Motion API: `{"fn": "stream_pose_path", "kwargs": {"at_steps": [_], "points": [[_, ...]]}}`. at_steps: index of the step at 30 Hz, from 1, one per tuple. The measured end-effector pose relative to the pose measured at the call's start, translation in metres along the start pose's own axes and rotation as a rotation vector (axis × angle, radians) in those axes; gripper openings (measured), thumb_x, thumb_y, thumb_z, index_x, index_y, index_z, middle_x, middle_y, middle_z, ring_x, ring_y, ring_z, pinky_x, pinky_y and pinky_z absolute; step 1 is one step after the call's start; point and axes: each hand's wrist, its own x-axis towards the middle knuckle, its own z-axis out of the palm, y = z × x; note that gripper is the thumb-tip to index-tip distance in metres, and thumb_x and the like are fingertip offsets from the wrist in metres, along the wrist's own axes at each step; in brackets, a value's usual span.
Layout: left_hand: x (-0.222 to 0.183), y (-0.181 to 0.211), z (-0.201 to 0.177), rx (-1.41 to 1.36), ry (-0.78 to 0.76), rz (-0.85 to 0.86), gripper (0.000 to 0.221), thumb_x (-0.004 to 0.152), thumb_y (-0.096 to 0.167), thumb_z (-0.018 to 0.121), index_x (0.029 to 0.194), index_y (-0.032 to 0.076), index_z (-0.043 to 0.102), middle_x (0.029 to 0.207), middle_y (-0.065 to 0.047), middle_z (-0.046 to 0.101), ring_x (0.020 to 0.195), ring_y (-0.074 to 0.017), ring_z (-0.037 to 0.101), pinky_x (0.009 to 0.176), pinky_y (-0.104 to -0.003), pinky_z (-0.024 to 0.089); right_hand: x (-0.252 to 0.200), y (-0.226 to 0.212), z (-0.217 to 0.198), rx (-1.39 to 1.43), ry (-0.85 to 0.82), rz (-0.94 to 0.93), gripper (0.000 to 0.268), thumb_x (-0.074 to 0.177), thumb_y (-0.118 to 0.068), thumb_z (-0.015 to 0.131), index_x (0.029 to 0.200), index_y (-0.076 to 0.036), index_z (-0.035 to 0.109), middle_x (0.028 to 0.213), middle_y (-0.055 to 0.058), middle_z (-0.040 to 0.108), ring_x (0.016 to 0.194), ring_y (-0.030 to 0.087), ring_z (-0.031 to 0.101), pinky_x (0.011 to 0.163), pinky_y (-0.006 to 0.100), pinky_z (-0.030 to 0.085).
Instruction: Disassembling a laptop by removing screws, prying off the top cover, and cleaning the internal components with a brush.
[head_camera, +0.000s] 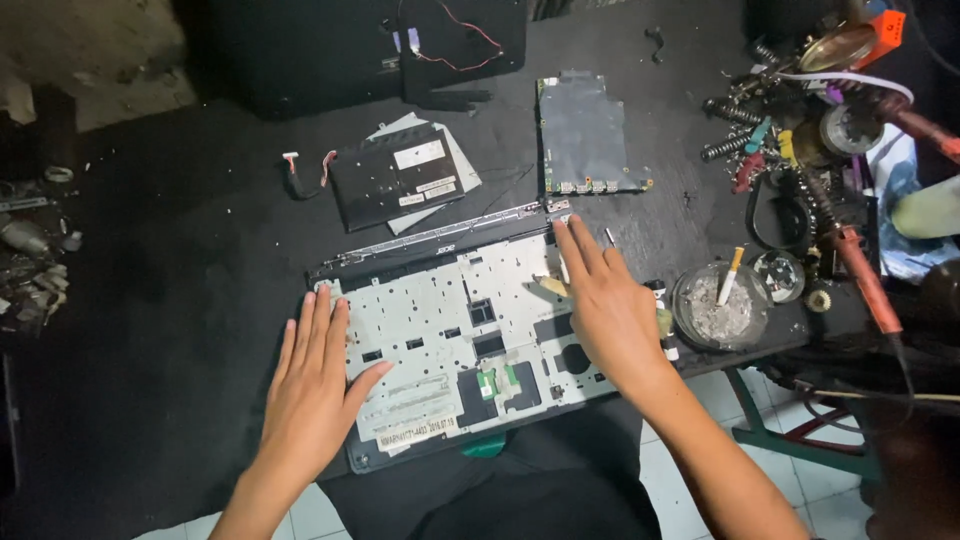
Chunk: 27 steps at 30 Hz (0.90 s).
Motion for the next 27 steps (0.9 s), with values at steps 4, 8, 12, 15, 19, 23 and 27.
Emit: {"fn": "stream_pose_path", "kwargs": {"at_steps": [4, 8, 12, 15, 19, 23, 27], "points": [[0.007, -0.006, 0.003, 0.038, 0.014, 0.012, 0.095, 0.09, 0.068, 0.053, 0.159, 0.006, 0.033, 0.172, -0.014, 0.023, 0.159, -0.0295, 0.021, 0.125, -0.044, 0.019, 0.008, 0.002, 0.001, -0.013, -0.048, 0.006, 0.099, 0.067, 0.018, 0.055, 0.16, -0.009, 0.032, 0.165, 0.007, 0.036, 0.104, 0.028, 0.056, 0.029, 0.031, 0.035], [0.008, -0.004, 0.0, 0.169, 0.029, 0.058, 0.096, 0.09, 0.071, 0.05, 0.157, 0.003, 0.036, 0.17, -0.018, 0.028, 0.158, -0.0307, 0.026, 0.127, -0.043, 0.022, 0.011, 0.002, -0.002, -0.019, 0.022, -0.018, 0.093, 0.066, 0.019, 0.055, 0.155, -0.008, 0.043, 0.159, 0.008, 0.044, 0.098, 0.027, 0.057, 0.027, 0.031, 0.037], [0.009, -0.003, -0.002, 0.215, 0.027, 0.078, 0.095, 0.091, 0.07, 0.049, 0.154, 0.0, 0.04, 0.167, -0.021, 0.033, 0.156, -0.0332, 0.03, 0.127, -0.043, 0.024, 0.014, 0.001, -0.007, 0.016, -0.036, 0.005, 0.093, 0.068, 0.019, 0.053, 0.156, -0.01, 0.041, 0.16, 0.007, 0.041, 0.102, 0.03, 0.054, 0.027, 0.032, 0.035], [0.01, -0.004, -0.001, 0.262, 0.016, 0.098, 0.096, 0.092, 0.071, 0.045, 0.156, 0.0, 0.036, 0.167, -0.021, 0.031, 0.157, -0.0332, 0.028, 0.127, -0.042, 0.022, 0.014, 0.002, -0.011, 0.05, -0.041, 0.016, 0.091, 0.068, 0.021, 0.052, 0.154, -0.011, 0.044, 0.156, 0.008, 0.044, 0.102, 0.032, 0.055, 0.026, 0.034, 0.037], [0.008, 0.005, -0.017, 0.064, -0.09, 0.014, 0.088, 0.094, 0.059, 0.062, 0.151, -0.006, 0.042, 0.161, -0.031, 0.037, 0.155, -0.0394, 0.029, 0.128, -0.049, 0.015, 0.017, -0.01, -0.043, 0.062, -0.16, 0.064, 0.076, 0.08, 0.005, 0.062, 0.151, -0.018, 0.054, 0.149, 0.003, 0.052, 0.103, 0.025, 0.061, 0.053, 0.036, 0.062], [0.011, 0.002, -0.02, 0.03, -0.1, 0.014, 0.089, 0.096, 0.059, 0.06, 0.152, -0.007, 0.04, 0.162, -0.031, 0.033, 0.155, -0.0393, 0.026, 0.128, -0.048, 0.013, 0.018, -0.014, -0.037, 0.027, -0.164, 0.07, 0.079, 0.079, 0.006, 0.062, 0.153, -0.018, 0.052, 0.149, 0.002, 0.051, 0.101, 0.023, 0.06, 0.051, 0.034, 0.062], [0.015, 0.0, -0.015, 0.007, -0.081, 0.019, 0.089, 0.096, 0.056, 0.061, 0.154, -0.008, 0.038, 0.163, -0.032, 0.031, 0.155, -0.0397, 0.025, 0.128, -0.048, 0.012, 0.018, -0.015, -0.04, 0.034, -0.158, 0.085, 0.079, 0.078, 0.008, 0.062, 0.153, -0.016, 0.054, 0.148, 0.006, 0.053, 0.101, 0.024, 0.061, 0.051, 0.035, 0.061]]}}
